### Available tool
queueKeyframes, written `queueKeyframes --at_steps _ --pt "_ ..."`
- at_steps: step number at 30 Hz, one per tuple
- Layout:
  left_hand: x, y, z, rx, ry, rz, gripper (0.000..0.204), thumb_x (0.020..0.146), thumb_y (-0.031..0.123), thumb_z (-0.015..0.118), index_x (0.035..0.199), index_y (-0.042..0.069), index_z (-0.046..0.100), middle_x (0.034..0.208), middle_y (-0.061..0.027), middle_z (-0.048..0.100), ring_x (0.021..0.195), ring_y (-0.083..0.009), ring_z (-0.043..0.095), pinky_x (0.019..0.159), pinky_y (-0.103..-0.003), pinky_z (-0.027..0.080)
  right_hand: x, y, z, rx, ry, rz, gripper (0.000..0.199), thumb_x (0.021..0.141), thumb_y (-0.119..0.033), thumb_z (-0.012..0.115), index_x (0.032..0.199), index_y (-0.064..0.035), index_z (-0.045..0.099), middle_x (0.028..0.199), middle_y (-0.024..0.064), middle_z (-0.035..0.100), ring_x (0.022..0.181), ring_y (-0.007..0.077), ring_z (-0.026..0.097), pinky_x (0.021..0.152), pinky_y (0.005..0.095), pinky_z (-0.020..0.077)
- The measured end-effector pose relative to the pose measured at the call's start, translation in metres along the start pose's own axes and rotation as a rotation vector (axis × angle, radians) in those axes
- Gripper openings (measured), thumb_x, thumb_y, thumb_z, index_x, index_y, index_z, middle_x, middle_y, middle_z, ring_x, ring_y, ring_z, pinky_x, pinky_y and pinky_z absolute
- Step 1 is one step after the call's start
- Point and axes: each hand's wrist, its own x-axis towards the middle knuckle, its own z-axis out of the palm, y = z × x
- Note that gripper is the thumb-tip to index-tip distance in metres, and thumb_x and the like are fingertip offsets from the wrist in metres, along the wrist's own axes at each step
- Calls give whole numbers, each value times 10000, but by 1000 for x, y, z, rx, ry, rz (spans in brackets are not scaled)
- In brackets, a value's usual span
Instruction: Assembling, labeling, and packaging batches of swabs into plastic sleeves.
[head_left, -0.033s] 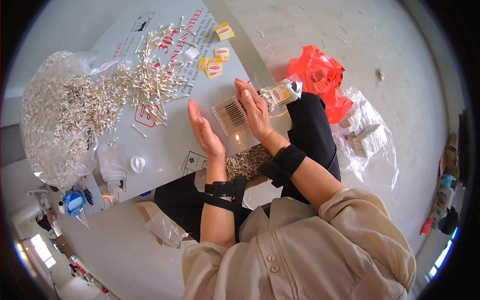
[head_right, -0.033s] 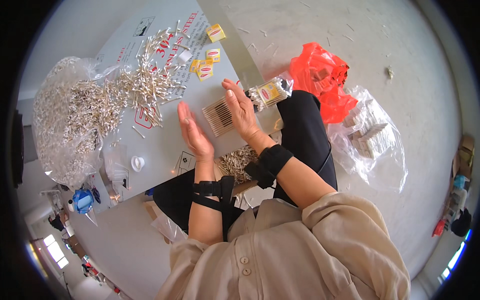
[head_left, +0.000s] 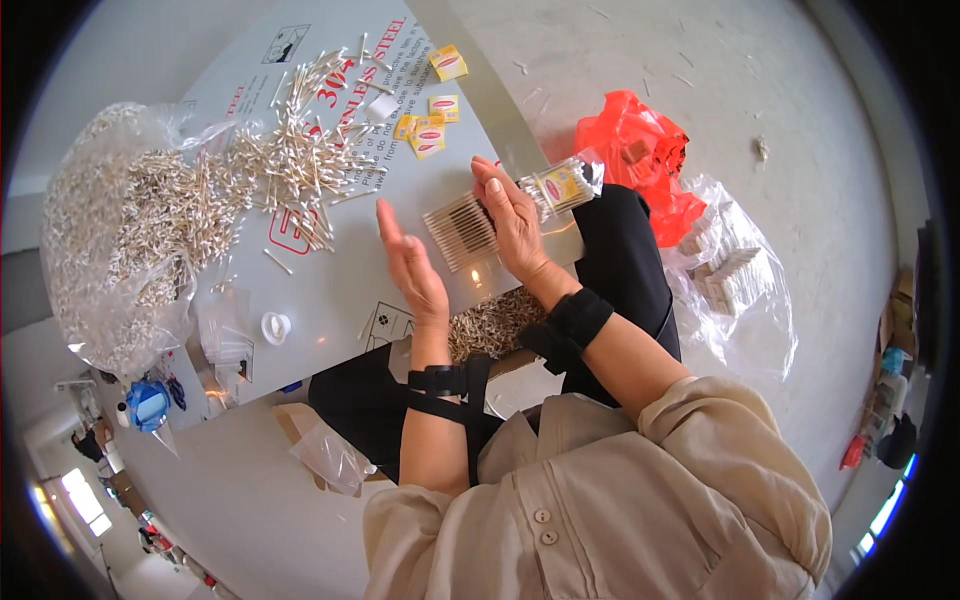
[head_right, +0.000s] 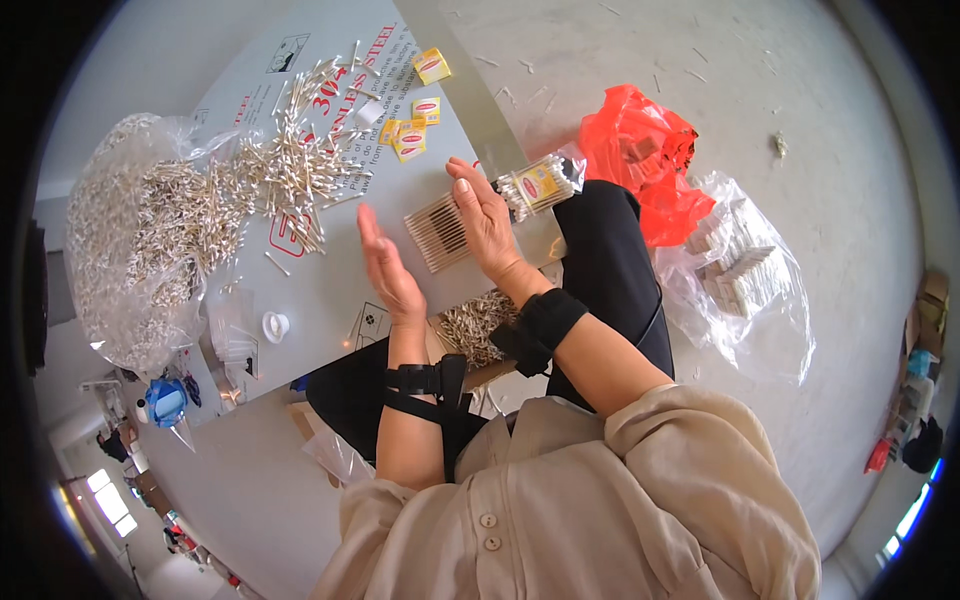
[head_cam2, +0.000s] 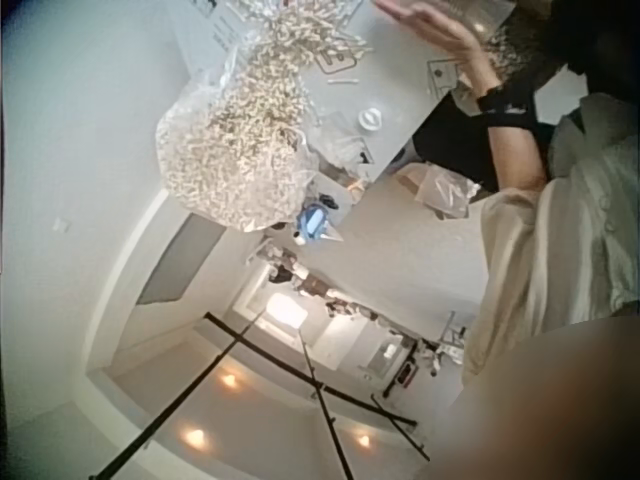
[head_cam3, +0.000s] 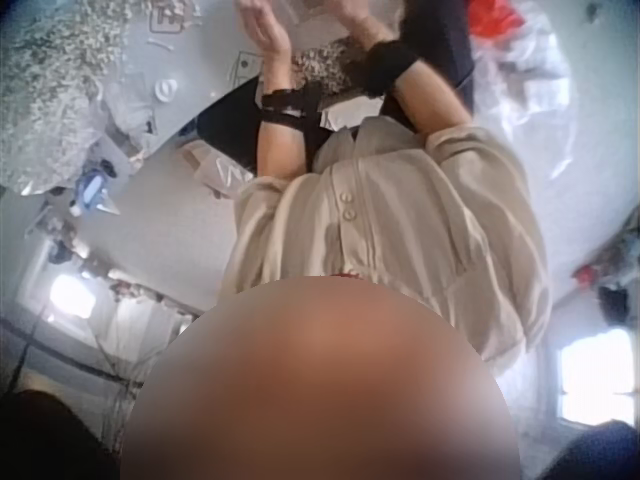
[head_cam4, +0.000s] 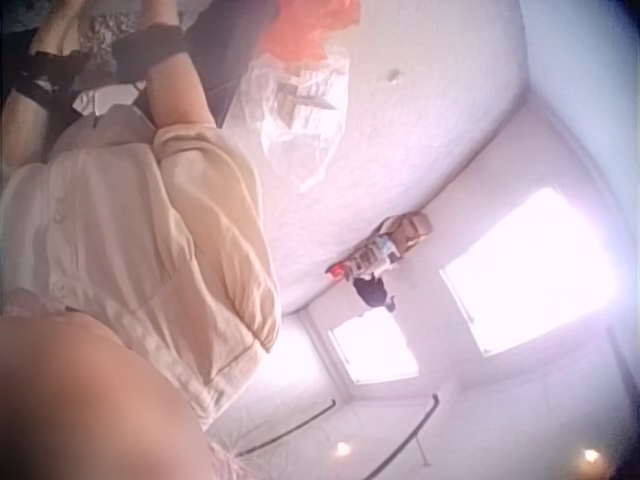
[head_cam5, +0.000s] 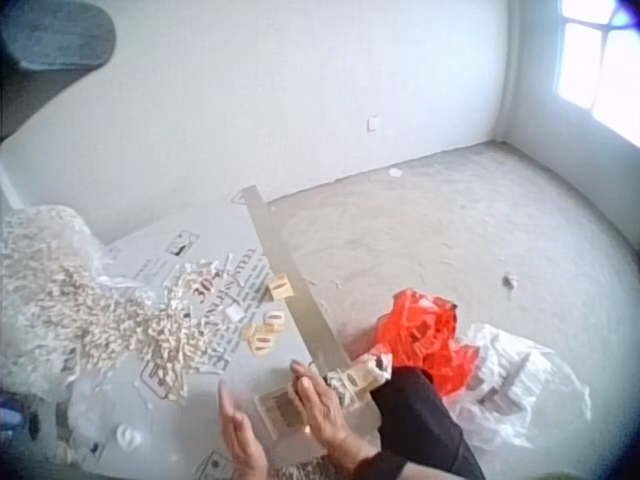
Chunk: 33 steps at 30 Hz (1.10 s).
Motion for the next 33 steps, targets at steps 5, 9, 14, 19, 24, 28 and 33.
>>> queueKeyframes --at_steps 5,9,14,19,24,28,33 --pt "-12 6 -6 1133 -461 198 731 972 471 472 1496 -5 288 1572 -221 240 1473 -365 195 1181 -540 131 -2 -3 1 2 19 -7 486 1051 -334 442 1356 40 494 1409 101 496 1284 170 455 1097 295 348" --pt "-15 3 -5 1197 -425 268 785 910 482 562 1493 19 312 1574 -194 255 1477 -334 200 1175 -568 123 -2 -8 -2 103 48 47 434 1037 -280 493 1304 60 530 1292 85 584 1174 148 525 1025 278 410" --pt "-27 22 -4 1162 -464 267 855 870 478 627 1512 37 274 1592 -165 225 1484 -315 187 1175 -574 116 -23 -19 -34 -364 4 -49 244 926 -121 623 1121 25 622 1015 108 661 944 209 637 843 312 499" --pt "-35 18 -4 1184 -500 245 893 851 485 645 1523 53 245 1590 -150 233 1486 -301 184 1177 -575 115 -36 -30 -32 -995 -121 -282 42 850 -101 633 871 -64 633 844 132 619 797 365 632 679 430 511" --pt "-36 14 -4 1199 -489 255 883 853 504 634 1519 63 257 1590 -143 232 1485 -297 187 1179 -570 118 -37 -29 -29 -1070 -115 -321 25 840 -74 642 859 -57 646 826 128 612 781 362 628 663 419 509" --pt "-36 13 -3 1201 -492 246 883 859 521 619 1519 61 255 1593 -144 223 1485 -295 185 1180 -570 118 -37 -27 -30 -1081 -111 -328 30 841 -84 649 859 -62 657 828 120 614 785 356 632 670 423 511" --pt "-36 13 -3 1214 -498 237 880 867 533 607 1520 62 251 1596 -142 214 1490 -290 166 1183 -566 111 -39 -27 -30 -1064 -101 -357 37 842 -108 629 834 -72 637 812 112 600 777 355 636 661 439 517"
